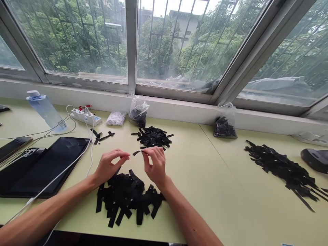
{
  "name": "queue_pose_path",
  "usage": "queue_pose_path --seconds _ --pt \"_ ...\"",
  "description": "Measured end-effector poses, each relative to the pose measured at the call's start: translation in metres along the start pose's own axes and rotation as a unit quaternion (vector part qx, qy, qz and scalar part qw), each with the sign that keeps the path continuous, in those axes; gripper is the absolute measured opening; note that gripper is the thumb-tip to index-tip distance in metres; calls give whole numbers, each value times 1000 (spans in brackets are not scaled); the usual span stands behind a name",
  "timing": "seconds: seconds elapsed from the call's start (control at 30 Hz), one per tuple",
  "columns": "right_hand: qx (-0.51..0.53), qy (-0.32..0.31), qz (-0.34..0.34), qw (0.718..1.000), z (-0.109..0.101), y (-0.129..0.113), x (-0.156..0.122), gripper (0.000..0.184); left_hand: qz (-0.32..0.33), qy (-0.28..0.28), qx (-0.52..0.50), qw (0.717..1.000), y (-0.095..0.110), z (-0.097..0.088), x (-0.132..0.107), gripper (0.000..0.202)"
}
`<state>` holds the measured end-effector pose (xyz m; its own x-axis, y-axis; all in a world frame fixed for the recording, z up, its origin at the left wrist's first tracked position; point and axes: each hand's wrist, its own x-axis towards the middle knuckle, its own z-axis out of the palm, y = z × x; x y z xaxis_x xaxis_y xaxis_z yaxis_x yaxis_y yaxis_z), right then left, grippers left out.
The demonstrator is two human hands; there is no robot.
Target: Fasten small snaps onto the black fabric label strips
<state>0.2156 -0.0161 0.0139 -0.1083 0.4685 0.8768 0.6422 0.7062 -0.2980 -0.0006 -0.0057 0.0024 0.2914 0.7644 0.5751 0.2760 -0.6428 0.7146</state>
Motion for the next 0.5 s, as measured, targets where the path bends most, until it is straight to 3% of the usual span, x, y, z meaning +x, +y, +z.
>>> queue_pose_path --seconds 0.13,0.27,0.4,0.5 --pt "-60 100 23 993 -11 19 8 12 -17 -8 3 1000 -4 0 0 15" --pt "-190 8 88 978 -9 48 5 17 -18 -23 4 1000 -5 2 -1 18" --pt "-212 -45 113 970 -7 68 -4 20 -35 -27 16 999 -8 1 -1 20" --pt "-212 -68 161 961 -10 69 -3 18 -41 -28 16 999 -11 -1 0 21"
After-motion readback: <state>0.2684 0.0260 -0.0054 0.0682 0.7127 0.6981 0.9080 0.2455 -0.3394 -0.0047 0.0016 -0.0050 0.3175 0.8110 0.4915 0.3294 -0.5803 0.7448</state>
